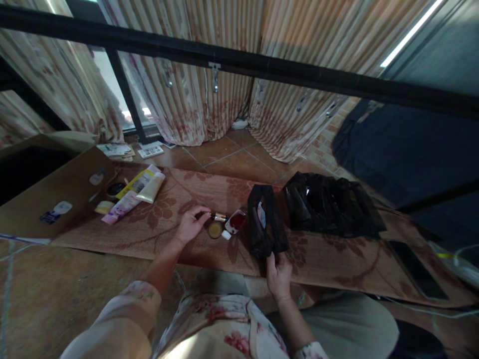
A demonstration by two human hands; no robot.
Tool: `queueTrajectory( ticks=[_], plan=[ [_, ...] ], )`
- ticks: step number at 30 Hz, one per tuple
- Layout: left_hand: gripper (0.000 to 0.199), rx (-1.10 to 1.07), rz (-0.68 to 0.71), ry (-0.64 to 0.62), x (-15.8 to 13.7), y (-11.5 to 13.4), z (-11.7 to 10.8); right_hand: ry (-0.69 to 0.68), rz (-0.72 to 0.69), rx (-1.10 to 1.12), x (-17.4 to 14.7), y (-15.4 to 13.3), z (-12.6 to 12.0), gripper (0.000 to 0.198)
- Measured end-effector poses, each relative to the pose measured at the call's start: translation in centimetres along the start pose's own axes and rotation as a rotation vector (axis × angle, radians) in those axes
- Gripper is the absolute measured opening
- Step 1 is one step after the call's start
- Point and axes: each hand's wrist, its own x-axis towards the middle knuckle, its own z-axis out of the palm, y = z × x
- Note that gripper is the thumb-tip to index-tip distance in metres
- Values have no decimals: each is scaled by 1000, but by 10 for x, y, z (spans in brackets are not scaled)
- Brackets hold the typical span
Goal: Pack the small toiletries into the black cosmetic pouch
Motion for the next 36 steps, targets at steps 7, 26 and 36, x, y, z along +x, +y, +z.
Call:
queueTrajectory(
  ticks=[7, 26, 36],
  plan=[
    [15, -34, 38, -93, 0, 7, -11, 9, -6, -15, 0, 0, 0, 34],
    [23, 217, 124, -133, 2, 5, -7, 42, -37, 5, 4, -14, 3, 31],
    [24, 257, 143, -143, 5, 3, -6, 72, 4, -25, 5, -18, 4, 29]
  ],
)
